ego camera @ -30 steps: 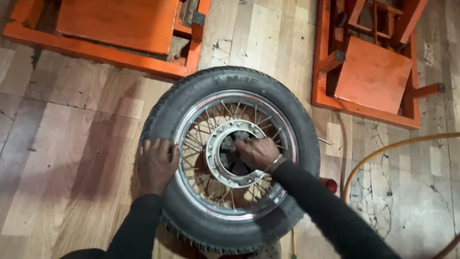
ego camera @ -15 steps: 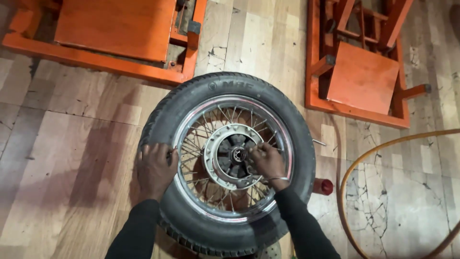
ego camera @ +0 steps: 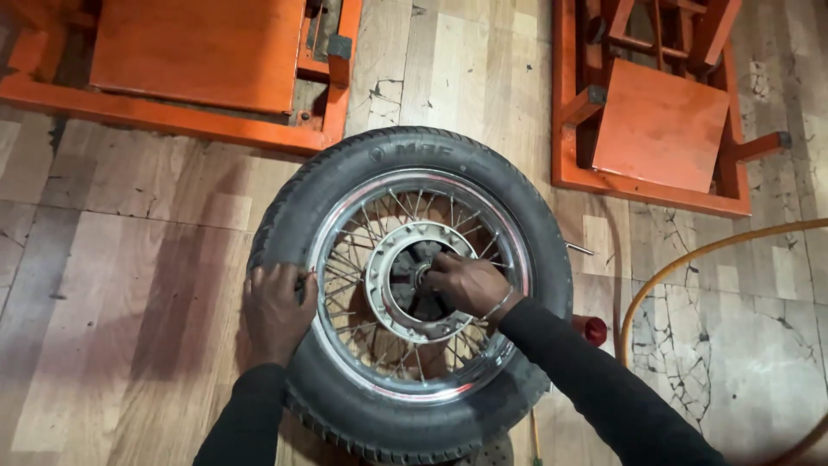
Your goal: The person kneels beside a motorcycle wheel lying on the workshop floor and packs grease into the wheel hub. They scoop grease from a cup with their fingers, press it into the hub and bearing area, use a small stick to work grease into recesses, and wipe components with a rag.
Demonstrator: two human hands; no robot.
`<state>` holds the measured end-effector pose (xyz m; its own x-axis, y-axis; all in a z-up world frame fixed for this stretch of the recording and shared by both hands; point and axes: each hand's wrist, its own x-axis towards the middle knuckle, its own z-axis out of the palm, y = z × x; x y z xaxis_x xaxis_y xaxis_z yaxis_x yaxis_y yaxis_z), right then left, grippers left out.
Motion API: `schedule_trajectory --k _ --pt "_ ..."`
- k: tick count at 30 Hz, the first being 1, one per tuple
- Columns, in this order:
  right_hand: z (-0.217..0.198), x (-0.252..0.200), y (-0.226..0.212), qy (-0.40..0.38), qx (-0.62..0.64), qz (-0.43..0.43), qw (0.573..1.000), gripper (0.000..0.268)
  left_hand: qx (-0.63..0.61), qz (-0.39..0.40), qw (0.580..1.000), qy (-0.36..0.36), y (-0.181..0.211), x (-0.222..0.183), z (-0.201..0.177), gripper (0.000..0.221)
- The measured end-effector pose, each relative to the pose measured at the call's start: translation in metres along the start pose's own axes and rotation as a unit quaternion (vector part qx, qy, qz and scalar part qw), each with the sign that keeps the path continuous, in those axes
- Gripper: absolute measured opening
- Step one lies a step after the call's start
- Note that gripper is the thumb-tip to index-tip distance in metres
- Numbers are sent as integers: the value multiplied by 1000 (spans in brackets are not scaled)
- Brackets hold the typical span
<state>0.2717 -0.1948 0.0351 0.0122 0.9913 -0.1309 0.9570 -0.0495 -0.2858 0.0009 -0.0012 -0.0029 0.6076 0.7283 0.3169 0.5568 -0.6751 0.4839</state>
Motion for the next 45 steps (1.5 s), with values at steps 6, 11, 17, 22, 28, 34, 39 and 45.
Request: schedule_trajectory --k 6,11,17,22,28,34,39,45 --pt "10 12 -10 -3 7 11 1000 21 14 -24 999 -23 9 3 -7 19" --pt "25 17 -6 82 32 62 994 23 25 -15 1000 -9 5 3 0 20" --pt "57 5 18 78 84 260 959 23 -6 5 1000 1 -1 0 2 16" --pt "3 -9 -10 74 190 405 891 27 -14 -6 1000 7 3 0 0 17" --pt "17 -29 -12 148 26 16 988 38 4 -11 1000 -5 3 -2 -1 17" --pt "-1 -23 -6 -8 -163 -31 986 57 -6 -6 1000 8 -1 -1 3 17" --pt "25 -12 -32 -52 -59 212 974 29 -11 -10 1000 -11 -2 0 -2 18" --pt "5 -9 -43 174 377 371 831 22 -2 -10 1000 4 0 0 0 17"
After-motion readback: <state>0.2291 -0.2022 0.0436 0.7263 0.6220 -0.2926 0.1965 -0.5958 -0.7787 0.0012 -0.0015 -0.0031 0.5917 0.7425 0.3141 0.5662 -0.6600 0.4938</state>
